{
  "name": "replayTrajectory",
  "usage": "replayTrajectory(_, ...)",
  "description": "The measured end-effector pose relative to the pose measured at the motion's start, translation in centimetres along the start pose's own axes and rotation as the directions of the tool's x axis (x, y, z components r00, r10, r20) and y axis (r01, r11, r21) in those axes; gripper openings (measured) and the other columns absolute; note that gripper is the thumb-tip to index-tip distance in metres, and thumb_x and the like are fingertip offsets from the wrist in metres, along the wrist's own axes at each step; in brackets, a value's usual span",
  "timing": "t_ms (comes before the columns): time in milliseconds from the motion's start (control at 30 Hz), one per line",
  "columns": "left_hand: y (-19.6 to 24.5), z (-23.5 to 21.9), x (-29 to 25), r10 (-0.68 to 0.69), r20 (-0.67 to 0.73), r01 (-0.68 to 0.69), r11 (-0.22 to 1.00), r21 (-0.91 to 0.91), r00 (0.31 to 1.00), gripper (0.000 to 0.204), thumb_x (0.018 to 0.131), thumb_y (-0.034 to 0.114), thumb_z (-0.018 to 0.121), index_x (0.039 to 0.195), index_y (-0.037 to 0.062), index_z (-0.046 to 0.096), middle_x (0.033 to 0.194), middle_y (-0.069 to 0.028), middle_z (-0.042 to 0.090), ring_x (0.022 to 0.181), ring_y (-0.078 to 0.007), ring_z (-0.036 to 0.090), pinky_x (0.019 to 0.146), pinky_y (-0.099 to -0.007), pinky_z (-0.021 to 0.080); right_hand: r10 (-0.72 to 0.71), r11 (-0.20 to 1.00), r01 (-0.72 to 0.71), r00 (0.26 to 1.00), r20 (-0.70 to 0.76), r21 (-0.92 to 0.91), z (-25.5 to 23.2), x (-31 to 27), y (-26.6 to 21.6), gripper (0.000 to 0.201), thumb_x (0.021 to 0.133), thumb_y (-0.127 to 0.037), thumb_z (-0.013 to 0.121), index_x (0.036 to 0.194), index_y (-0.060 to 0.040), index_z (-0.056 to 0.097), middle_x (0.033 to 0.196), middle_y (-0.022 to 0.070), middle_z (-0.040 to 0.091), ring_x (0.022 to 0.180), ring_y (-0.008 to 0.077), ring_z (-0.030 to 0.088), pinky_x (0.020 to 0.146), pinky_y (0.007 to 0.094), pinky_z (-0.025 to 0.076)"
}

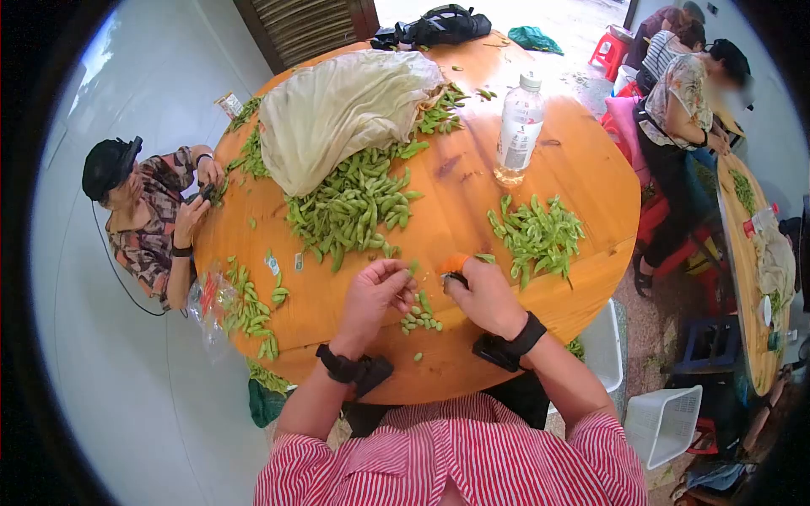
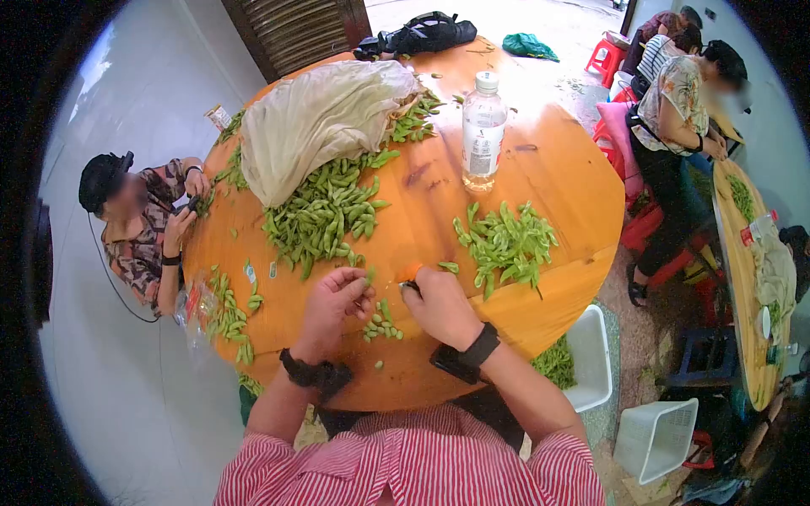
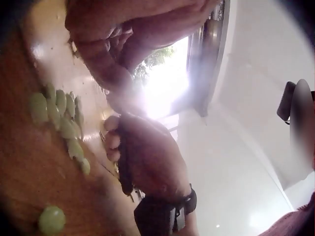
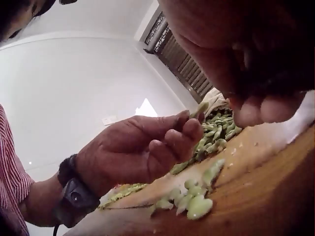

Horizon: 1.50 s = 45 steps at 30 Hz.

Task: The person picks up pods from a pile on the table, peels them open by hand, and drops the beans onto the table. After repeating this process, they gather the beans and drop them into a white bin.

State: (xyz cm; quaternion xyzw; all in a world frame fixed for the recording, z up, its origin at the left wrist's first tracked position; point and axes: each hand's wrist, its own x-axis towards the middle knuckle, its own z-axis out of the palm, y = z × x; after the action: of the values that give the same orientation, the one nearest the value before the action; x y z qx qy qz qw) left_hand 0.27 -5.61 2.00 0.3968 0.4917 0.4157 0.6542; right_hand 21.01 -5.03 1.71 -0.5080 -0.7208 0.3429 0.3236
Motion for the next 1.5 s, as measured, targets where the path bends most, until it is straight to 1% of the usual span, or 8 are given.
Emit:
replayTrajectory(200,-0.2,-0.8,0.1,0.080,-0.079,-0.082,0.996,-0.024,0.994,0.019,0.096,0.014,0.060,0.109,-0.0001,0.060,0.087,-0.0053,0.067,0.069,-0.0081,0.062,0.057,-0.0203,0.051,-0.265,0.899,0.317,0.943,0.200,-0.303,1.5,-0.4,-0.2,0.008,0.081,-0.009,0.059,0.082,-0.0018,0.059,0.077,0.0165,0.061,0.072,0.0368,0.063,0.063,0.0450,0.050)
replayTrajectory(433,0.2,-0.4,-0.8,0.054,-0.080,-0.052,0.998,0.036,0.995,0.018,0.095,0.014,0.061,0.107,0.0008,0.061,0.086,-0.0051,0.067,0.067,-0.0094,0.062,0.058,-0.0214,0.050,-0.195,0.824,0.277,0.958,0.213,-0.494,0.9,1.0,1.3,0.009,0.079,-0.008,0.059,0.087,-0.0039,0.059,0.083,0.0143,0.063,0.081,0.0367,0.065,0.065,0.0456,0.053)
replayTrajectory(633,-0.2,0.2,-1.0,0.020,-0.044,-0.018,0.999,0.029,0.999,0.018,0.096,0.016,0.060,0.105,0.0008,0.061,0.085,-0.0038,0.067,0.067,-0.0081,0.061,0.057,-0.0207,0.050,-0.145,0.977,0.148,0.989,0.029,-0.153,0.4,0.4,-0.1,0.014,0.090,-0.011,0.056,0.099,-0.0008,0.060,0.083,0.0192,0.064,0.066,0.0348,0.063,0.059,0.0423,0.051)
replayTrajectory(800,-0.4,1.1,-1.4,0.016,-0.005,-0.016,1.000,0.014,1.000,0.016,0.096,0.016,0.060,0.103,0.0012,0.062,0.084,-0.0027,0.066,0.066,-0.0068,0.061,0.056,-0.0196,0.050,0.044,0.959,-0.089,0.984,0.170,0.269,1.1,-0.3,-0.2,0.018,0.093,-0.014,0.057,0.103,0.0002,0.061,0.077,0.0045,0.063,0.061,0.0095,0.058,0.055,0.0258,0.049)
replayTrajectory(900,-0.6,1.5,-1.6,0.052,-0.009,-0.051,0.997,0.049,0.999,0.015,0.096,0.014,0.060,0.103,0.0011,0.062,0.082,-0.0014,0.065,0.066,-0.0060,0.060,0.056,-0.0193,0.049,0.125,0.861,-0.187,0.979,0.158,0.473,1.0,-0.6,-1.2,0.017,0.089,-0.010,0.057,0.096,0.0041,0.064,0.065,0.0098,0.061,0.057,0.0164,0.061,0.054,0.0322,0.049)
replayTrajectory(1300,-0.8,2.7,-2.3,0.228,-0.040,-0.202,0.921,0.333,0.973,0.010,0.093,0.007,0.061,0.101,0.0006,0.061,0.076,-0.0011,0.061,0.066,-0.0074,0.059,0.057,-0.0227,0.048,0.170,0.883,-0.216,0.975,0.145,0.417,1.5,-0.8,-0.5,0.018,0.086,-0.010,0.056,0.095,0.0035,0.064,0.065,0.0150,0.062,0.057,0.0216,0.063,0.055,0.0352,0.049)
replayTrajectory(1367,-1.0,2.5,-2.4,0.547,0.131,-0.475,0.555,0.683,0.827,0.011,0.090,0.004,0.063,0.100,0.0006,0.061,0.073,-0.0041,0.060,0.067,-0.0107,0.060,0.059,-0.0271,0.048,0.141,0.925,-0.163,0.986,0.089,0.343,1.9,-0.8,-0.1,0.018,0.085,-0.010,0.056,0.094,0.0033,0.064,0.067,0.0195,0.061,0.060,0.0283,0.063,0.057,0.0382,0.049)
replayTrajectory(1500,-0.8,3.0,-2.3,0.693,0.284,-0.594,0.255,0.763,0.662,0.011,0.088,0.002,0.064,0.098,0.0000,0.059,0.072,-0.0075,0.058,0.065,-0.0136,0.058,0.059,-0.0309,0.047,0.052,0.988,-0.043,0.997,-0.055,0.150,1.6,-0.9,-1.5,0.017,0.082,-0.008,0.055,0.092,0.0034,0.062,0.072,0.0278,0.059,0.071,0.0429,0.062,0.061,0.0449,0.049)
